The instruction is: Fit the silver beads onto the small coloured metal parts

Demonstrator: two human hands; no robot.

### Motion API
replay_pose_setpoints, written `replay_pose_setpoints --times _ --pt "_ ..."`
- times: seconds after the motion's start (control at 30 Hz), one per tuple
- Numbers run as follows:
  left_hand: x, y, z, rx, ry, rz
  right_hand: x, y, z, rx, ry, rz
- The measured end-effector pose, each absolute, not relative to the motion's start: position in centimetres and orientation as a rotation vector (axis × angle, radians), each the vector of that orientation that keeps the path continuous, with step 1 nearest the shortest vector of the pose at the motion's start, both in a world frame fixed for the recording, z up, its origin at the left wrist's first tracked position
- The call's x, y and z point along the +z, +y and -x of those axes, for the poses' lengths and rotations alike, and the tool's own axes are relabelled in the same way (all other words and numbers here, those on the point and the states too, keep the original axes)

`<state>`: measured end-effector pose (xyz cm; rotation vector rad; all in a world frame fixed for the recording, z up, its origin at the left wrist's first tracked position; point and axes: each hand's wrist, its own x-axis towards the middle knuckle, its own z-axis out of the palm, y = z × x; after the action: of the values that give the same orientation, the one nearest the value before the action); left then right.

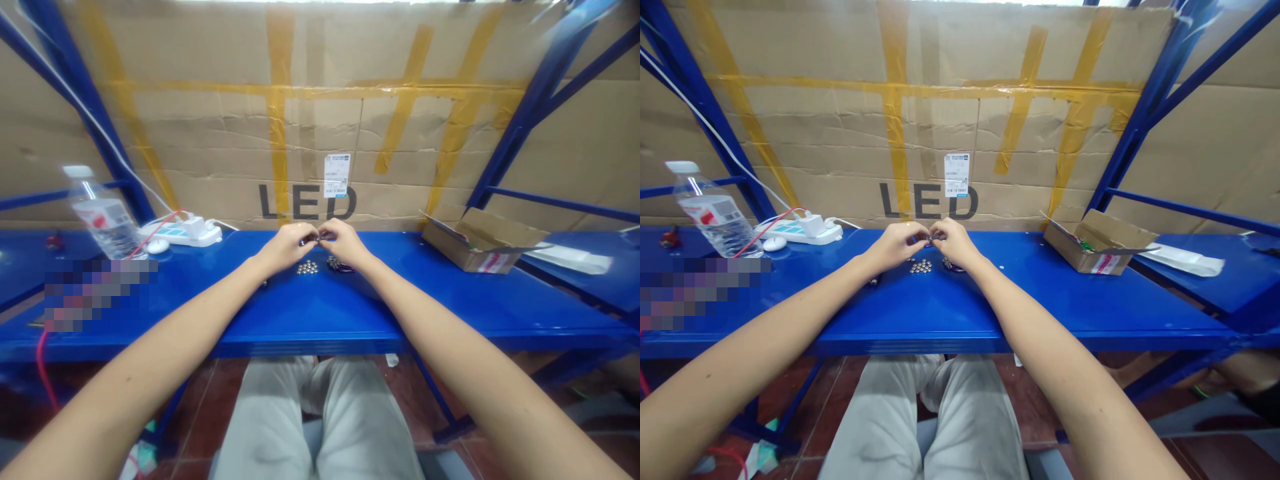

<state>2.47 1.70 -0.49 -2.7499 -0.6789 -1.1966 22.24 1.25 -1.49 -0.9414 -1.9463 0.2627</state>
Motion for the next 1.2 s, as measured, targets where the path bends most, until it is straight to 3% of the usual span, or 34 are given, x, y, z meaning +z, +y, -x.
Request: replay_pose_setpoints --times 0.37,0.73,0.97,1.2 --pt "-0.3 1.5 -2.5 -1.236 -0.694 2.759 -1.5 1.5 -22.3 0.322 -1.894 0.930" --pt "-1.1 1.9 -2.6 -1.398 -0.953 2.847 -0.7 1.2 -23.0 -0.114 -2.082 0.919" --pt "-1.7 2.1 -2.6 -1.538 -1.097 3.031 0.1 0.6 -23.2 -0.071 -2.071 0.947" --pt "-1.2 1.6 -2.7 -1.633 -1.057 2.940 -0.4 0.7 -22.9 0.219 -1.965 0.958"
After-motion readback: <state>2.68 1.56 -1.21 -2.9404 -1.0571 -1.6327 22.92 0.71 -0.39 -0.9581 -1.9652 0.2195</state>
